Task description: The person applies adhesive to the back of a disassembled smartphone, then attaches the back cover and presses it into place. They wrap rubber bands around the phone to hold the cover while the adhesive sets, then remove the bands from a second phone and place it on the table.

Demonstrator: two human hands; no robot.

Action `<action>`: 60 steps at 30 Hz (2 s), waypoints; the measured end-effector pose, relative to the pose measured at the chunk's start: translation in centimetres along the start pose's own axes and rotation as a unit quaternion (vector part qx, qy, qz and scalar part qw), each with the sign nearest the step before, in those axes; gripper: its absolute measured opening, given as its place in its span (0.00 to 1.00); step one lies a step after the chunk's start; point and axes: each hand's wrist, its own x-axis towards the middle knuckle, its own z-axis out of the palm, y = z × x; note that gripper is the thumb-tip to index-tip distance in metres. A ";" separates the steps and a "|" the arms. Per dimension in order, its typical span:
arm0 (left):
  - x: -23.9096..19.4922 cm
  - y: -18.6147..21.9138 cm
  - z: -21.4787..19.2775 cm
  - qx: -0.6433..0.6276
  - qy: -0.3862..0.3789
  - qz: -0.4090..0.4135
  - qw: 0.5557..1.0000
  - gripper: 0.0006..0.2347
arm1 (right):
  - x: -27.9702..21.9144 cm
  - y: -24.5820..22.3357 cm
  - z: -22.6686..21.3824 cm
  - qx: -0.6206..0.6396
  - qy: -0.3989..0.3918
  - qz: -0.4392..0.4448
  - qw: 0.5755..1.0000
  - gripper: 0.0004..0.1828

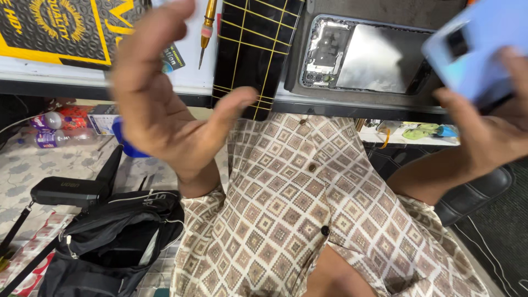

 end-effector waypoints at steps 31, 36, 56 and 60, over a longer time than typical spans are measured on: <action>0.2 -2.9 4.2 0.229 -0.343 0.048 0.910 0.43 | 2.3 0.3 4.0 -0.134 -0.279 -0.194 0.931 0.33; 0.8 -2.4 4.1 0.227 -0.355 0.042 0.906 0.44 | 2.7 -0.1 4.0 -0.137 -0.274 -0.213 0.928 0.33; 0.8 -2.5 4.0 0.221 -0.358 0.011 0.907 0.41 | 4.0 -0.9 4.4 -0.175 -0.282 -0.279 0.901 0.34; 0.9 -2.6 4.0 0.218 -0.358 0.011 0.908 0.42 | 4.2 -1.1 4.5 -0.184 -0.282 -0.286 0.897 0.34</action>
